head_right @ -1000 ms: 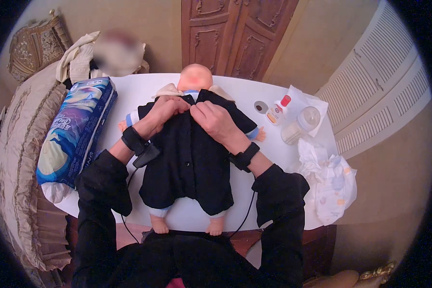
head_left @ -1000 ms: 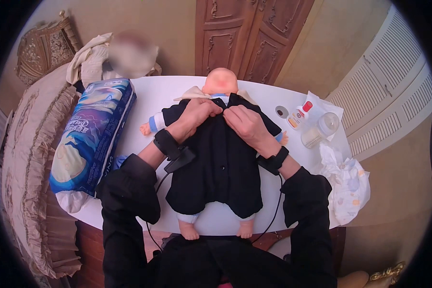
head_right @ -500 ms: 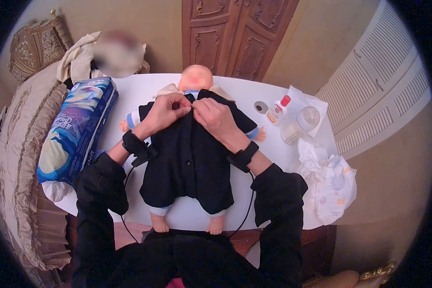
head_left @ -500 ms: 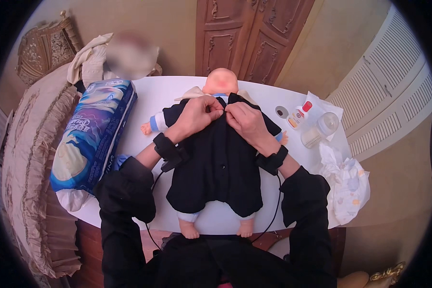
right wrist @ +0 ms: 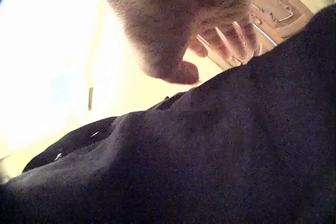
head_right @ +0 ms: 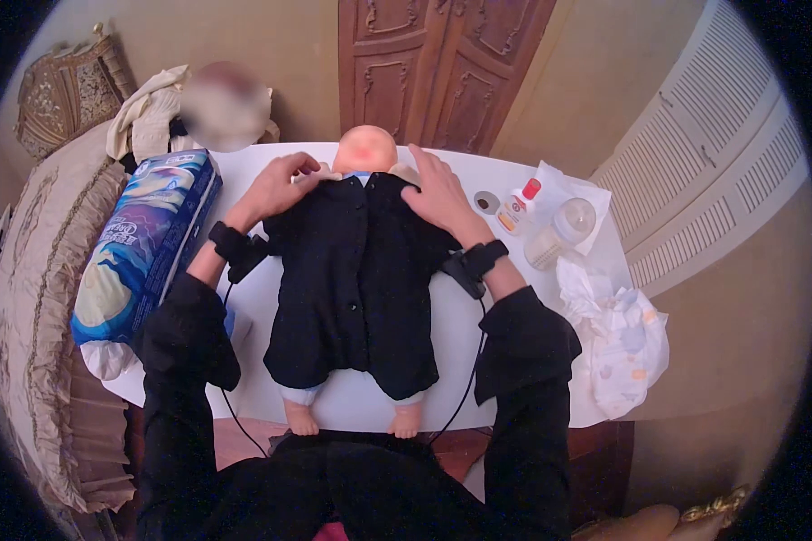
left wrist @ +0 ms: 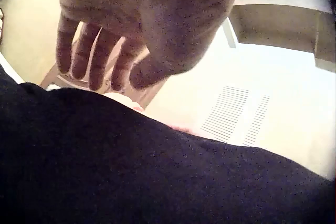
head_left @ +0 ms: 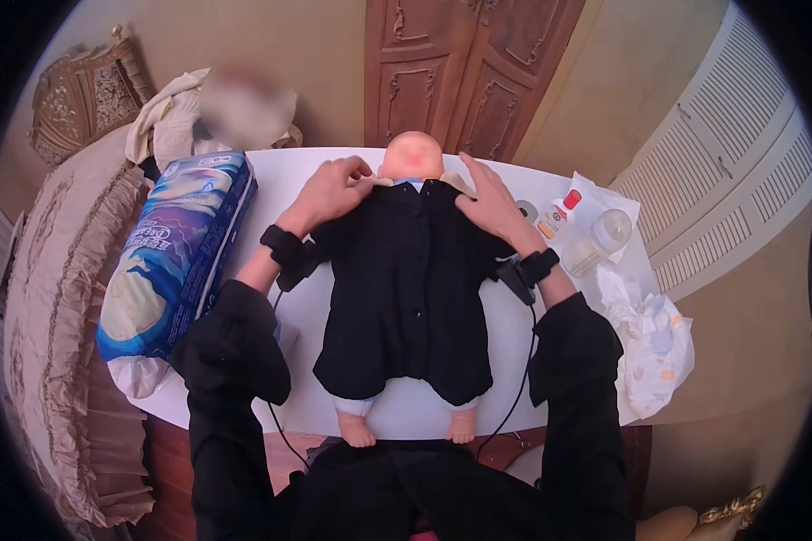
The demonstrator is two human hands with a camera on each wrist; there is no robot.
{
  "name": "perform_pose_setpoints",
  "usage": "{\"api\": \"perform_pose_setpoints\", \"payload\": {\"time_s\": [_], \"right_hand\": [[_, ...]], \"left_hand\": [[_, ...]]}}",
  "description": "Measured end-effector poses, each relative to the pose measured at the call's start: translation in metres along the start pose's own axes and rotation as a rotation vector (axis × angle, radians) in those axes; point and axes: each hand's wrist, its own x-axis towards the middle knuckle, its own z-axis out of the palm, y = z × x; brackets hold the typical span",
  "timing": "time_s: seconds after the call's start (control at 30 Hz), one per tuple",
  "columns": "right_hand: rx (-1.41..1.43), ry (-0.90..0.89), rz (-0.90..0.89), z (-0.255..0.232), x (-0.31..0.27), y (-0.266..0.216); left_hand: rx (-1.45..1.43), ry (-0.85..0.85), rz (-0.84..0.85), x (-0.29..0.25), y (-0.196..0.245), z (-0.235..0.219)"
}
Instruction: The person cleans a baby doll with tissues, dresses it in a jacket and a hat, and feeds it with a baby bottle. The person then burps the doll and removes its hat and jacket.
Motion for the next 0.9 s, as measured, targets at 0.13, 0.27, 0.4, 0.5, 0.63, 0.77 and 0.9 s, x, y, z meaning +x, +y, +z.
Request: {"api": "perform_pose_setpoints", "payload": {"time_s": [0.13, 0.27, 0.4, 0.5, 0.63, 0.77, 0.9], "right_hand": [[0.019, -0.468, 0.237, -0.010, 0.015, -0.006], [0.005, -0.462, 0.210, -0.001, 0.015, 0.007], [-0.008, -0.101, 0.067, 0.007, 0.008, 0.013], [0.063, -0.100, 0.238, -0.003, 0.014, 0.005], [0.131, -0.138, 0.283, -0.016, 0.019, -0.007], [0.240, -0.239, 0.437, -0.037, 0.027, -0.029], [0.038, -0.395, 0.180, -0.056, 0.022, -0.039]], "left_hand": [[-0.003, -0.115, -0.082, -0.001, -0.022, 0.009], [0.060, -0.158, -0.152, 0.006, -0.036, 0.013], [0.240, -0.015, -0.147, 0.014, -0.051, 0.020], [0.179, 0.121, -0.127, 0.018, -0.040, 0.014], [-0.264, 0.032, -0.220, 0.015, -0.025, 0.006], [-0.781, -0.065, -0.291, 0.012, -0.019, 0.006], [-0.971, -0.148, -0.259, 0.013, -0.020, 0.003]]}}
